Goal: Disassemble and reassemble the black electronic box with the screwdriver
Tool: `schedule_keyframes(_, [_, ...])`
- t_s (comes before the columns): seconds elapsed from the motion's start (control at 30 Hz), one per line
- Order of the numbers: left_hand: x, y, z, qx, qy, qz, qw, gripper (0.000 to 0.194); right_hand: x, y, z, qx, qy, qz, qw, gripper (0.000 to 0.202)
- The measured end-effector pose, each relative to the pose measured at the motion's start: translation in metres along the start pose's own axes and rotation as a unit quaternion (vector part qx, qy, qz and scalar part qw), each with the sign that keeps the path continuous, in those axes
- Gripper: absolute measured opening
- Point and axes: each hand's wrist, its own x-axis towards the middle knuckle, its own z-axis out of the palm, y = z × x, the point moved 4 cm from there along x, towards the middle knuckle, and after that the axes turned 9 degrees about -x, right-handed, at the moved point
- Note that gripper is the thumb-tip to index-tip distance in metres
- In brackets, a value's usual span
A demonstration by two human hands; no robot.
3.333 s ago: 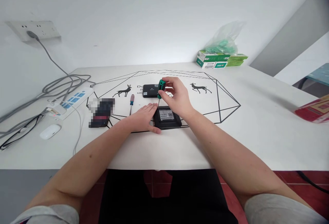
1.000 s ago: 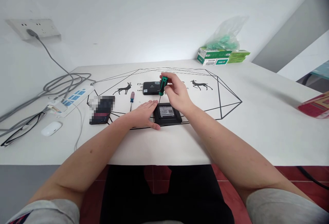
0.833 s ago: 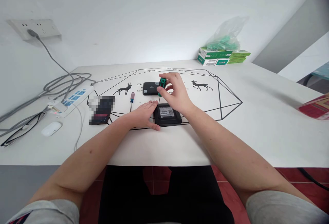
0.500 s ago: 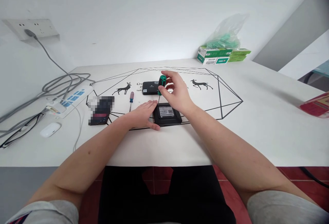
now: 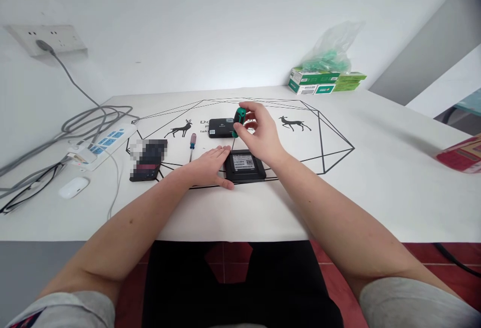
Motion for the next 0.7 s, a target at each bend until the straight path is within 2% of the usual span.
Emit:
schedule_keyframes(0.27, [0.0016,-0.0019,0.0014,-0.009,0.004,0.019,1.000,0.147,-0.0041,-0.0035,0.0079,0.016,-0.055,-0.025,0.998,0.049])
schedule_keyframes(0.5, [0.0007,0.0003,-0.0001,0.006,0.000,0.002,1.000,0.147,-0.0023,-0.0039,0.0026,-0.008,0.008,-0.009,1.000,0.041])
schedule_keyframes(0.7, [0.0017,-0.0015,0.0004,0.001,-0.001,0.009,1.000,0.147,-0.0038,-0.0069,0.0047,0.011,-0.019,-0.011,1.000,0.042])
